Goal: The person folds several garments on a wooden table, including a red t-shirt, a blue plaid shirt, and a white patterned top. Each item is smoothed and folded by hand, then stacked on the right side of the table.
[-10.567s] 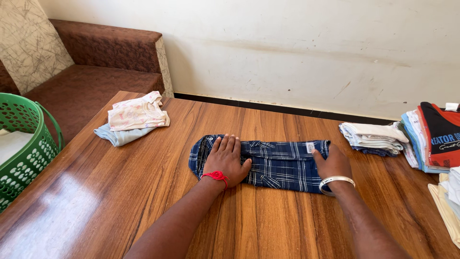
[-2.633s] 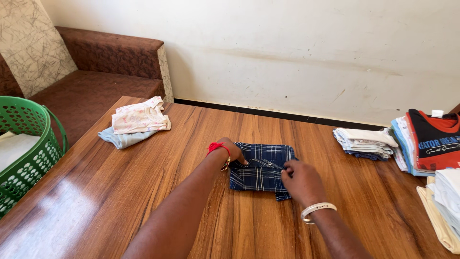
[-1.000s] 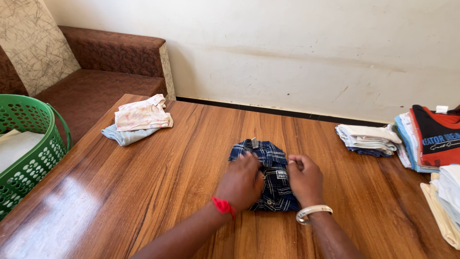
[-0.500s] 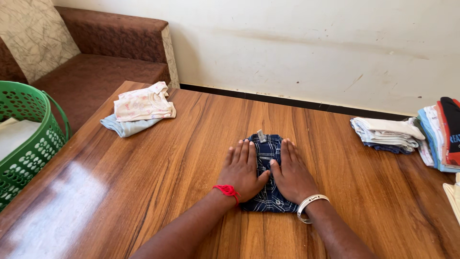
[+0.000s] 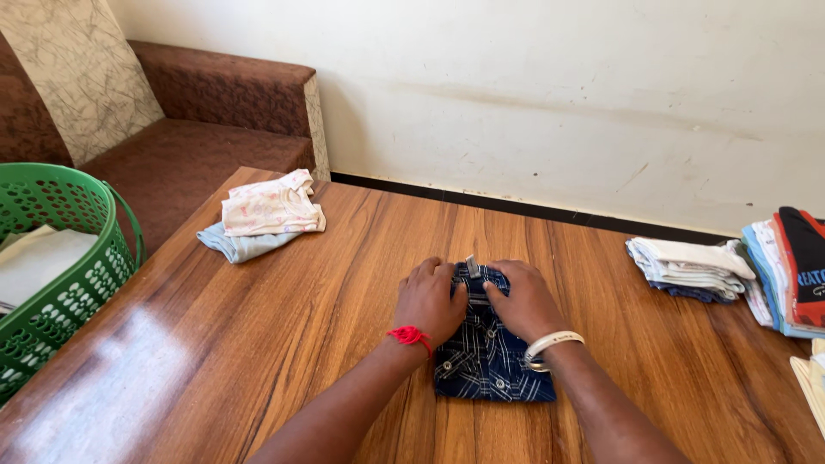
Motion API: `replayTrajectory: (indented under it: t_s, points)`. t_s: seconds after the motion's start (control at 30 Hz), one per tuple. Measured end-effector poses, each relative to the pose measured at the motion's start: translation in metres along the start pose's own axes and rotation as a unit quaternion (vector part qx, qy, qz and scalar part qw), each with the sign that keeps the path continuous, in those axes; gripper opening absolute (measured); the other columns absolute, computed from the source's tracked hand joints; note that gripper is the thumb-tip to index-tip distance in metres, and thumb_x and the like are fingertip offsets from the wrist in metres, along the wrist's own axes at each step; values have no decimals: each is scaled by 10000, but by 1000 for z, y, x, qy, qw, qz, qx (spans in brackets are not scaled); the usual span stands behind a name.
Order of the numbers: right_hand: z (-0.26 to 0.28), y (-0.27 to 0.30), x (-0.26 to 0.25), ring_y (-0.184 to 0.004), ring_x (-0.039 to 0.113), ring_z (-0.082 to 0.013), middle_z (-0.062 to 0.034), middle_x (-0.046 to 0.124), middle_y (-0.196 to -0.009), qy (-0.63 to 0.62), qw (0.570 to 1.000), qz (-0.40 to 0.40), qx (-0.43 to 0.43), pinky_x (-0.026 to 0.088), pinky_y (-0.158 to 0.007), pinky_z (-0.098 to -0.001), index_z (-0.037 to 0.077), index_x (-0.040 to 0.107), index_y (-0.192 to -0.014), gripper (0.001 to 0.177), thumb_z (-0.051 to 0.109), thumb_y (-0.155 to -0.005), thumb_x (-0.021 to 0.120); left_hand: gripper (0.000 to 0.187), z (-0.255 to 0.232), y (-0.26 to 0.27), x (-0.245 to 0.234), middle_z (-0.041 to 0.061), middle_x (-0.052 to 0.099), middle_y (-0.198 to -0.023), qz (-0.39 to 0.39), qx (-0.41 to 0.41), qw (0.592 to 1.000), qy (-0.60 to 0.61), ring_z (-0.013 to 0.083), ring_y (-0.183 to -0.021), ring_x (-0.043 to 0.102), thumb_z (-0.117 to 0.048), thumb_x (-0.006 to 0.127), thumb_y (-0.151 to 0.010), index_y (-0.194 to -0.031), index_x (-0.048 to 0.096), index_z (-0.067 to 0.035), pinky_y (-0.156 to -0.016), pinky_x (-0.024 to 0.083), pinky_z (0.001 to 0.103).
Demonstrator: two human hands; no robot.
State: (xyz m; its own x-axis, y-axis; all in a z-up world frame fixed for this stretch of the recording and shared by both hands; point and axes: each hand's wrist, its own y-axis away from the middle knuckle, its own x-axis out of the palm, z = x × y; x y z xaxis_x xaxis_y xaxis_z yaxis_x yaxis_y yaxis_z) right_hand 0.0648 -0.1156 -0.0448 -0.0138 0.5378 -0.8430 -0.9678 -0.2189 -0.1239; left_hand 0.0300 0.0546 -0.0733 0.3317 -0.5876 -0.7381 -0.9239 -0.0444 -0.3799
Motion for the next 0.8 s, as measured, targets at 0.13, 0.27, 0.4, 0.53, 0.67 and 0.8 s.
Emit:
replayTrajectory:
  t_s: [0.13,0.27,0.4,0.53,0.67,0.8]
  points:
    - [12,-14,6,-1286,569,-268,-103,665,-1304,-68,997,-19,-31,433,-1103,-409,104,583,-1373,496,143,-889,680,203,6,-22,12,151,670,-1152,-58,21,998,33,358,-1104,603,-184,649,-917,-1066,725,-68,-963,474,493]
    - [10,-14,9,-1202,637,-244,-84,732,-1196,-19,999,18,-28,487,-1080,-376,73,754,-1127,234,87,-925,638,229,11,-37,20,128,679,-1127,-25,-19,999,27,342,-1120,589,-163,667,-880,-1084,739,-90,-959,462,485]
    - [0,-6,11,-1138,669,-226,-78,756,-1129,-32,999,7,-43,523,-1036,-359,68,787,-1048,223,59,-921,604,217,19,-40,22,96,676,-1145,12,-47,999,22,321,-1139,576,-156,694,-866,-1070,761,-127,-972,447,474]
    - [-5,2,14,-1142,658,-230,-70,743,-1139,-46,996,-8,-77,513,-1024,-366,68,786,-1034,222,43,-901,610,180,18,-35,20,59,687,-1121,16,-20,999,32,294,-1114,590,-114,694,-851,-998,796,-140,-983,441,457]
    - [-4,5,14,-1138,667,-198,-47,730,-1139,-63,998,13,-12,523,-1022,-353,87,794,-998,184,72,-892,643,174,9,-28,5,55,672,-1104,36,5,998,58,277,-1120,570,-93,705,-781,-915,811,-129,-1004,448,419]
    - [-2,6,12,-1128,672,-189,-49,743,-1105,-58,998,7,-18,530,-1019,-345,72,799,-939,154,62,-874,660,194,3,-22,-13,64,632,-1124,110,26,993,45,267,-1149,537,-79,721,-700,-862,819,-122,-1028,416,414]
